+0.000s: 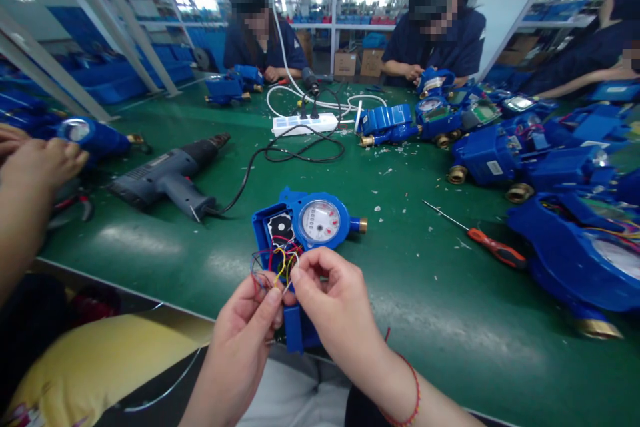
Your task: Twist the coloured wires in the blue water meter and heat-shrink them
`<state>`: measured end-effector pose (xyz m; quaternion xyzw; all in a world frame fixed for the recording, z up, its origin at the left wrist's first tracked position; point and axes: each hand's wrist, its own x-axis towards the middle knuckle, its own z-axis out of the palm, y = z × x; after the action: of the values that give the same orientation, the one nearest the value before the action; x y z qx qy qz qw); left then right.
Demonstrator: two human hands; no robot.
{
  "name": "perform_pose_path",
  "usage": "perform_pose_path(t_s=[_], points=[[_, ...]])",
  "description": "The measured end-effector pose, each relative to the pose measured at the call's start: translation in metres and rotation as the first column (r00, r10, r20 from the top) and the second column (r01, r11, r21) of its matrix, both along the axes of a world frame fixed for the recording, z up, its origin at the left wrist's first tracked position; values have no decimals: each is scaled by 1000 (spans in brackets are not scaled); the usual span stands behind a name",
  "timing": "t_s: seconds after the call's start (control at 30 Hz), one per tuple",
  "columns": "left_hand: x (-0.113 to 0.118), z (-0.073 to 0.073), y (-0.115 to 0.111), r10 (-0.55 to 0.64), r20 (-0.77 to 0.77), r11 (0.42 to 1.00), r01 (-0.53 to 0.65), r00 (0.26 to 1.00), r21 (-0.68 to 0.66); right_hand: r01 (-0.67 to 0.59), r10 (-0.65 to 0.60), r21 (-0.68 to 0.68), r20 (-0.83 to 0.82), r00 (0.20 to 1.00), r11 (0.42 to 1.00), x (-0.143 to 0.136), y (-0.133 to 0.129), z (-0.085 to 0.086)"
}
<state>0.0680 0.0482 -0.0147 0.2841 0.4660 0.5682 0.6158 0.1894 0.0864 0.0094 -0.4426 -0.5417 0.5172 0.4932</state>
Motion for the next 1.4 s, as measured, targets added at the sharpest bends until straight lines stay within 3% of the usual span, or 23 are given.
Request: perform_pose_path(t_s=[0.1, 0.27, 0.37, 0.47, 0.57, 0.63, 1.03, 1.4], points=[[0, 0, 0, -3, -35, 1000, 4, 999, 22, 53, -54, -28, -57, 997, 998, 0, 5, -1], [0, 0, 2, 0, -17, 999, 0, 1000, 32, 24, -32, -80, -97, 995, 997, 4, 6, -5], [-1, 0, 3, 0, -10, 1000, 0, 1000, 30, -101, 94, -80, -77, 993, 992, 8, 3, -4], [-1, -1, 3, 7, -7, 999, -6, 1000, 35, -169, 167, 23, 80, 983, 985, 10, 0, -5], [1, -2, 1, 14, -40, 999, -12, 999, 51, -120, 64, 216, 250, 966, 969, 10, -3, -6], [2, -1, 0, 12, -36, 999, -10, 999, 52, -96, 16, 269, 285, 958, 958, 9, -5, -8], [10, 3, 0, 21, 80, 999, -25, 997, 43, -27, -22, 191, 252, 967, 981, 8, -7, -14], [13, 6, 2, 121, 23, 993, -121, 992, 0, -9, -62, 282, 244, 968, 959, 8, -12, -19]])
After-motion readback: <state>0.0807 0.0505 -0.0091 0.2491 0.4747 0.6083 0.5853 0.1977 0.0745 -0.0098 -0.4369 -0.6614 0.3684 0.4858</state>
